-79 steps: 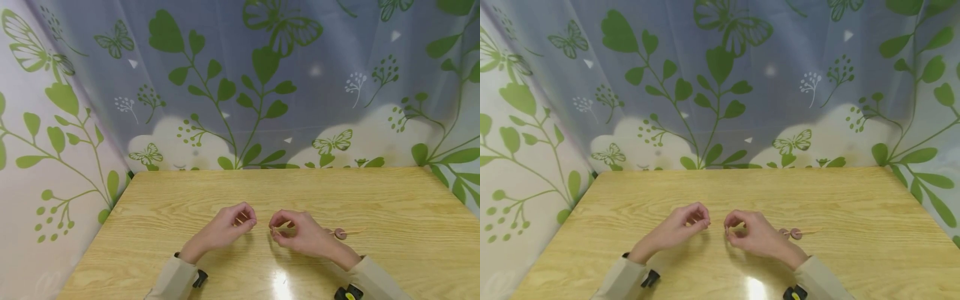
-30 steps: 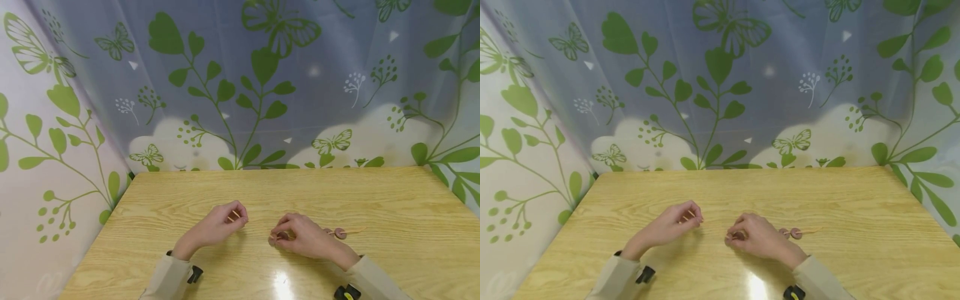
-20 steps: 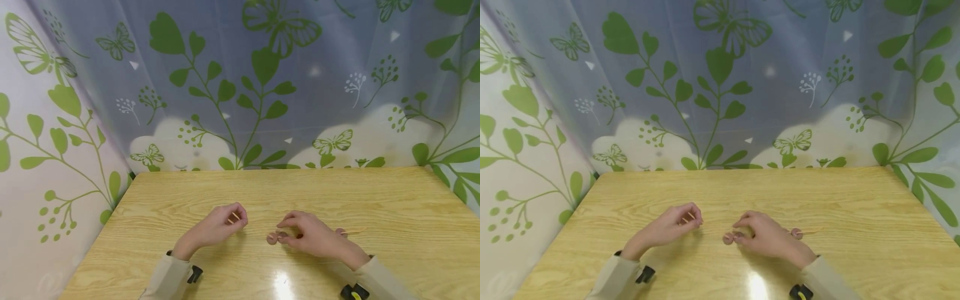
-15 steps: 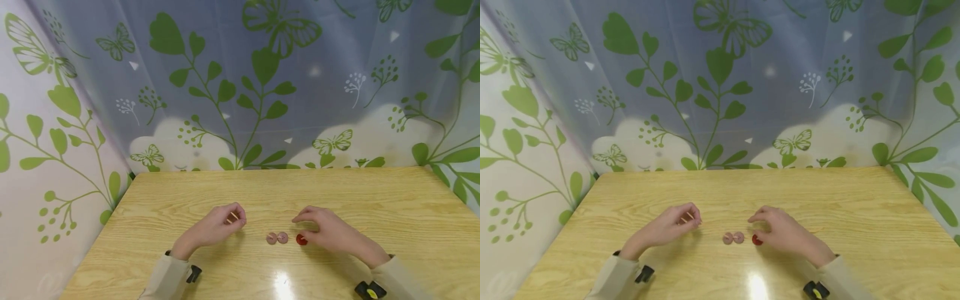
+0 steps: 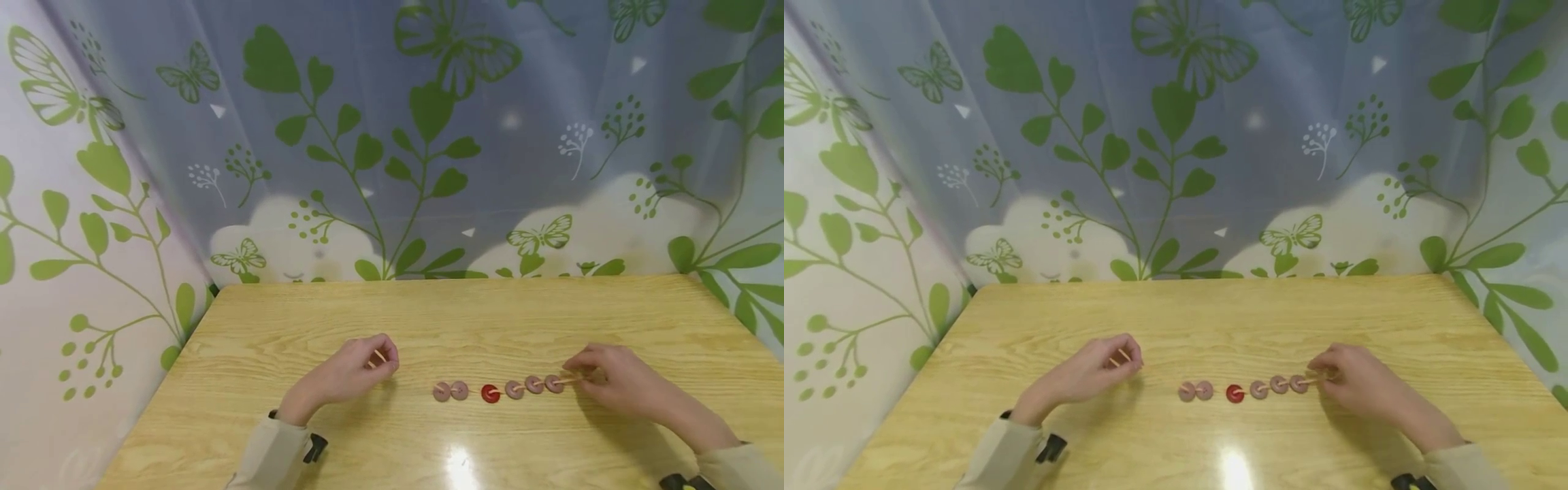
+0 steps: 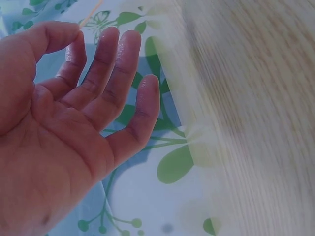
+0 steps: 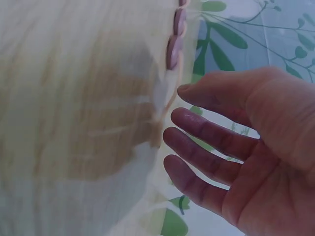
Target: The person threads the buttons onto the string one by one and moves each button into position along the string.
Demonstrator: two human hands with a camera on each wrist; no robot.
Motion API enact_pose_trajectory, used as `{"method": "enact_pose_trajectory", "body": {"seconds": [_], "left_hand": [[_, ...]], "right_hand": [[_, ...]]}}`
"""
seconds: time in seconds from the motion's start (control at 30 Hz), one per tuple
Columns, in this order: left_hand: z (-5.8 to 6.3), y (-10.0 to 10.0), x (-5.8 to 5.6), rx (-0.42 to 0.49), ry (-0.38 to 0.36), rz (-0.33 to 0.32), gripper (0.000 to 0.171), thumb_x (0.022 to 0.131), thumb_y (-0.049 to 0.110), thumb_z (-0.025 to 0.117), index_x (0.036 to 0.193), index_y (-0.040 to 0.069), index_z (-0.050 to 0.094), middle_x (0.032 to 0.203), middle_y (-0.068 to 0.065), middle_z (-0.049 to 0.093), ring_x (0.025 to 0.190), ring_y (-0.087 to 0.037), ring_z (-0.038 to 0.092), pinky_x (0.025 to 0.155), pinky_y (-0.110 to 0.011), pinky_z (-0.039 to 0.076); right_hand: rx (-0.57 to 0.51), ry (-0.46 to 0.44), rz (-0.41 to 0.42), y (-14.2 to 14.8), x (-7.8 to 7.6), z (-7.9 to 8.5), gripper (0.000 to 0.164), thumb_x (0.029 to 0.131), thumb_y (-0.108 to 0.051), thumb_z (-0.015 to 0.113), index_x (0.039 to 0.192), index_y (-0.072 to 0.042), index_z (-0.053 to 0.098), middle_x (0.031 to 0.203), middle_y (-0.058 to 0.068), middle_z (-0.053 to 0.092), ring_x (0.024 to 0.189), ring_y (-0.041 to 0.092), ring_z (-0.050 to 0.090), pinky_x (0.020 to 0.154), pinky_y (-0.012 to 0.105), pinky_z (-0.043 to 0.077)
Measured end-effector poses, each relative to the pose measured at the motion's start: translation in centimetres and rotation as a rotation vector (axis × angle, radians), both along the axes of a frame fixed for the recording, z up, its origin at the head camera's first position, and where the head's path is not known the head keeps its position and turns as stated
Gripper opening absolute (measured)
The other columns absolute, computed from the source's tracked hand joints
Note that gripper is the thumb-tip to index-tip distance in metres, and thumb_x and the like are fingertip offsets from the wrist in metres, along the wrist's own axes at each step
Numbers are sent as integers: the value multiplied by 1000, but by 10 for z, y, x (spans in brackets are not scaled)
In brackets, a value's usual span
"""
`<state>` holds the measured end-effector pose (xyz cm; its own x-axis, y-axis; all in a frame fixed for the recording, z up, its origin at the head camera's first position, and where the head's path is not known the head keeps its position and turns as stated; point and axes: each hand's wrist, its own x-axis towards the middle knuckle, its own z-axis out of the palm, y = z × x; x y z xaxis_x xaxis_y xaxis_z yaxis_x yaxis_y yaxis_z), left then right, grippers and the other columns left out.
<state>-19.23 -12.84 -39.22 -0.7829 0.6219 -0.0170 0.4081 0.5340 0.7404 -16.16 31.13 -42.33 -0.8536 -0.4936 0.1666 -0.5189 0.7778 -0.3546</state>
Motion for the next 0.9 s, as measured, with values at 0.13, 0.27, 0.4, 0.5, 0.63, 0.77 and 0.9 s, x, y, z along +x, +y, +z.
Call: {"method": "enact_pose_trajectory", "body": {"seconds": [0.13,0.27,0.4,0.5,0.63,0.77,0.9], "left_hand": [[0,-1,-1,-8,7,-1,11,103,17,55,103,10,63,105,-12,72,99,-19,69,86,-25,56],[0,-1,-2,-22,11,3,10,103,17,55,103,10,63,103,-11,72,99,-18,68,87,-26,56],[1,-3,-4,-29,22,2,9,103,14,54,102,10,62,102,-11,71,99,-18,68,88,-27,56],[-1,-8,-6,-30,45,-3,10,104,13,53,102,9,61,101,-11,70,96,-17,68,88,-27,57],[2,-14,-13,-32,71,1,12,106,15,50,103,8,59,103,-13,69,95,-18,68,86,-28,57],[6,-23,-21,-38,50,40,13,107,17,47,106,10,57,110,-16,68,99,-26,69,84,-31,56],[9,-32,-34,-27,47,72,13,108,18,46,108,9,56,111,-19,67,100,-33,70,81,-33,56]], "right_hand": [[10,-24,-11,5,1,-4,17,81,-7,82,97,-11,77,91,-5,71,76,5,64,63,24,53],[28,-37,-21,5,0,-6,13,81,-9,83,92,-15,78,88,-7,67,72,1,61,61,22,51],[42,-2,-27,3,-2,-5,12,82,-8,82,87,-17,77,84,-9,64,70,-2,57,60,22,51],[40,23,-51,-1,-3,-4,12,81,-7,82,86,-17,76,83,-10,64,70,-2,56,61,22,51],[24,78,-80,-1,-6,3,12,82,-5,82,87,-14,76,82,-9,66,69,-1,57,61,24,52],[-15,173,-66,1,-14,8,14,81,-1,82,87,-12,76,79,-11,66,67,-2,58,57,24,51],[-60,275,-55,4,-24,11,18,77,4,83,88,-9,77,77,-11,66,66,-2,58,55,22,48]]}}
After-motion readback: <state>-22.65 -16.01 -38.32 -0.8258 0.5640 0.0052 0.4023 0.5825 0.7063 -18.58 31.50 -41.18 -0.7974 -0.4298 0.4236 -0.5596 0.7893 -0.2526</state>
